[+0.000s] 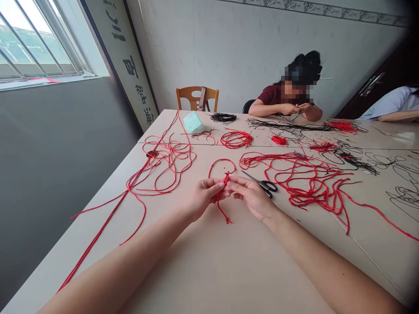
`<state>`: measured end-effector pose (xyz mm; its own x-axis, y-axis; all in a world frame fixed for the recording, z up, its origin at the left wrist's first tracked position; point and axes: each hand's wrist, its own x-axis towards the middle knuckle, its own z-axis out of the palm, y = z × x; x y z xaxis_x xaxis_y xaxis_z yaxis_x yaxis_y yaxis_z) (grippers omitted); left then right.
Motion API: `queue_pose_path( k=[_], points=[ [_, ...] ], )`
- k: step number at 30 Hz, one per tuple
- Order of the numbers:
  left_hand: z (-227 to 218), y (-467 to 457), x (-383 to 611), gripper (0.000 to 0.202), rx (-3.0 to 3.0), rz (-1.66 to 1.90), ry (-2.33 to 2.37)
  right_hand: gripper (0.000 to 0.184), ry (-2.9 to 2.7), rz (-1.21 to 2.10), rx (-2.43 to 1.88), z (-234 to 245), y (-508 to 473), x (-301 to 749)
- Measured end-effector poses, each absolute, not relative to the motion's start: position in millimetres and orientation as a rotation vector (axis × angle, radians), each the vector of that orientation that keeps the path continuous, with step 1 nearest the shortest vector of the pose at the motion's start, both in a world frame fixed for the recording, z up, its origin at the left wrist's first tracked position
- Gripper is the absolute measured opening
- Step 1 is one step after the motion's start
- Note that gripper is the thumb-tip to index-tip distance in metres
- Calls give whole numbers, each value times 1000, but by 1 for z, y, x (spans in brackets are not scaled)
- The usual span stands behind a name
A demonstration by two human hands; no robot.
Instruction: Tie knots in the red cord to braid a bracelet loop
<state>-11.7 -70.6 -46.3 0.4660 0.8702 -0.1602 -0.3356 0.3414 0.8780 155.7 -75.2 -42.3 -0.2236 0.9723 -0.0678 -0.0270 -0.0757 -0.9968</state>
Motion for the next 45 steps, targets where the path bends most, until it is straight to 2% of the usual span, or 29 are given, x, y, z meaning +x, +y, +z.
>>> queue_pose_path(
  k=[5,17,20,28,37,45],
  points=[
    [-49,-72,-11,25,959,812,715,20,-1288,1359,-1138,-44,-77,154],
    [-49,-73,-11,23,911,806,691,32,-1269,1375,-1075,-46,-76,154],
    [-49,-73,-11,25,919,801,674,30,-1281,1433,-1043,-45,-77,151],
    [-42,-76,-10,28,1163,685,766,22,-1049,1283,-1031,-33,-71,168],
    [-43,-79,-12,30,1298,588,681,23,-985,1185,-1045,-21,-68,183],
    [-41,-73,-15,32,1278,648,692,17,-938,1121,-1024,-21,-63,187]
  ],
)
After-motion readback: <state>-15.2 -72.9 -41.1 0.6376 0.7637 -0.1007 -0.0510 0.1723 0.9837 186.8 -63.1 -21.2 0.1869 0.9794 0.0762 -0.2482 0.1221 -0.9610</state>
